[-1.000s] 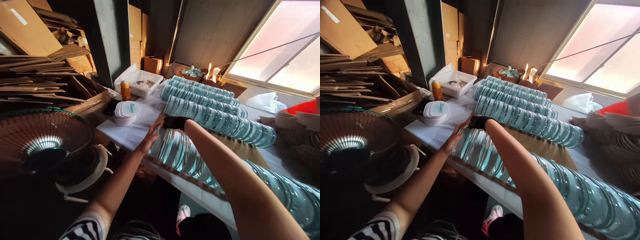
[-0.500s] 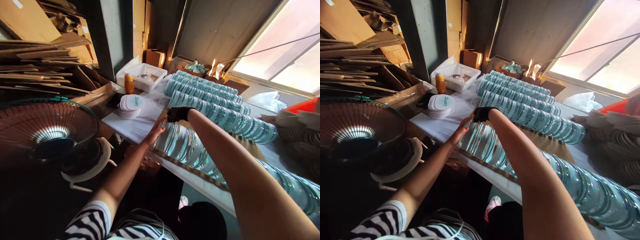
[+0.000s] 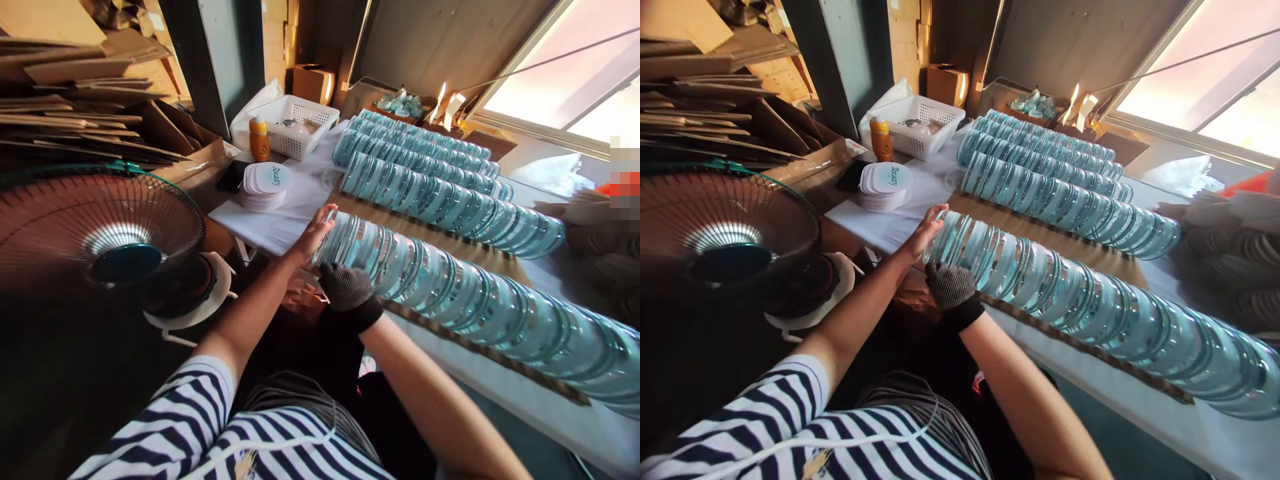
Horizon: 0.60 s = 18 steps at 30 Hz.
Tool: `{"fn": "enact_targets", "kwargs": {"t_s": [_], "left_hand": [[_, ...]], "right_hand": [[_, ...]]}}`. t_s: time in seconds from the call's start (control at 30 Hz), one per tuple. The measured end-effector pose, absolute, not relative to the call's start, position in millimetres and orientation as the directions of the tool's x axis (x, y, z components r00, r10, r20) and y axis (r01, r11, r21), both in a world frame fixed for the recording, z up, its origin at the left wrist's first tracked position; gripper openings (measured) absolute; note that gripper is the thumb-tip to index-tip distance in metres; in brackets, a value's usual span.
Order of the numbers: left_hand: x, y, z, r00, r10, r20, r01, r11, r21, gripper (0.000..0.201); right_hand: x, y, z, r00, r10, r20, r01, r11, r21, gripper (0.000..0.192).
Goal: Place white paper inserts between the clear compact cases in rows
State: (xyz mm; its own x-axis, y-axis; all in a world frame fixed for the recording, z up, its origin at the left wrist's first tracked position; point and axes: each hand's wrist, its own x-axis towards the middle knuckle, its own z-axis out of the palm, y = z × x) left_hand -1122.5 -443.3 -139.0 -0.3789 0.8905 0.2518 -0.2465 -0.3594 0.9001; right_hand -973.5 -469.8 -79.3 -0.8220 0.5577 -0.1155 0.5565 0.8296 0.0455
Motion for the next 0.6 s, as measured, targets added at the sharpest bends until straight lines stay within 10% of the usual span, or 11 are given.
{"fn": "enact_targets", "kwargs": {"t_s": [0.23, 0.4, 0.6], "left_hand": [[-1131.1, -459.5, -113.7, -0.350, 0.825, 0.444, 0.291, -0.355, 0.888, 0.043], [-1119.9, -472.9, -89.5, -0.102, 0.810, 0.578, 0.729, -0.334, 0.597, 0.046], [-1111.2, -465.2, -93.3, 0.011, 0.816, 0.578, 0.852, -0.310, 0.422, 0.041]], "right_hand": [[-956.9, -482.4, -91.9, -0.801, 0.559, -0.215, 0.578, 0.816, -0.030, 0.036], [-948.6, -391.9, -6.9, -0.702, 0.705, 0.095, 0.712, 0.699, 0.073, 0.038], [-993.1, -315.1, 27.3, -0.727, 0.534, -0.432, 0.628, 0.771, -0.104, 0.018]]}}
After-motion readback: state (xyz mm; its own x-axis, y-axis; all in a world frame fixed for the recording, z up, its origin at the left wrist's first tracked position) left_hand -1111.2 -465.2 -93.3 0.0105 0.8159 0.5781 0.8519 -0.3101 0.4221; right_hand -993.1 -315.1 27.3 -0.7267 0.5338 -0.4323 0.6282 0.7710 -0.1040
